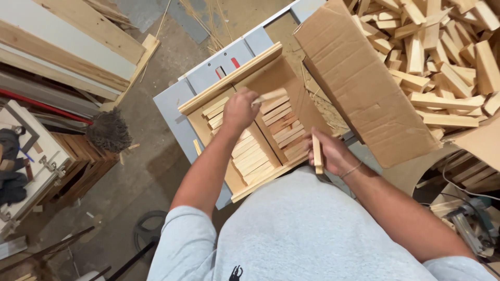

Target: Organizing small wooden slats into a wooden jig on a table saw

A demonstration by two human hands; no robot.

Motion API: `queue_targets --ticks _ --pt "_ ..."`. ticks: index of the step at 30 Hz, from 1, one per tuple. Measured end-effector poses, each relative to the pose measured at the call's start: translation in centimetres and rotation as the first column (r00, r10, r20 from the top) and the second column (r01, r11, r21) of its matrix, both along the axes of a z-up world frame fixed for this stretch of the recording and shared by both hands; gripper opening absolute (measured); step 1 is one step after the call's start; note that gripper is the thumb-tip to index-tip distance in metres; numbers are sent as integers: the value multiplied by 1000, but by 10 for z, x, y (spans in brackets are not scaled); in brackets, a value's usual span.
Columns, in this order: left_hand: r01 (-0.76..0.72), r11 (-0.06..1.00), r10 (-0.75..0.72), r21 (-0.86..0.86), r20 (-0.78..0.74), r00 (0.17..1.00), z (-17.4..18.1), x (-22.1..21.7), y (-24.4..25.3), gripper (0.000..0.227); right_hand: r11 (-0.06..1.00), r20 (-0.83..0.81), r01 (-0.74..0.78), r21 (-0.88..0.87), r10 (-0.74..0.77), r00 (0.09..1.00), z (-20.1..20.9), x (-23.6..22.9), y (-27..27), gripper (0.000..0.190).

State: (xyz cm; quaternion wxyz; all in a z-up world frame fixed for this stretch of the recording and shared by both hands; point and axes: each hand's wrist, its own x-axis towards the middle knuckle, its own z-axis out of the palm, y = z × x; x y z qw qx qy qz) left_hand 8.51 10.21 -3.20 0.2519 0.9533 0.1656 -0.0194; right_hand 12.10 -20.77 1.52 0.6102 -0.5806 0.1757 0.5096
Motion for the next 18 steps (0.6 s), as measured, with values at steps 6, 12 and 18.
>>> queue_targets --ticks 6,12,18 --pt "-20 999 25 30 -175 984 -57 30 -4 22 986 -2 -148 74 149 989 37 -16 -12 39" --pt "-60 996 47 -63 -187 981 -39 23 -14 27 976 38 -125 178 120 992 33 -13 -21 38" --pt "9 755 30 -656 48 998 74 -19 -60 37 924 135 -112 367 66 989 35 -6 -12 18"
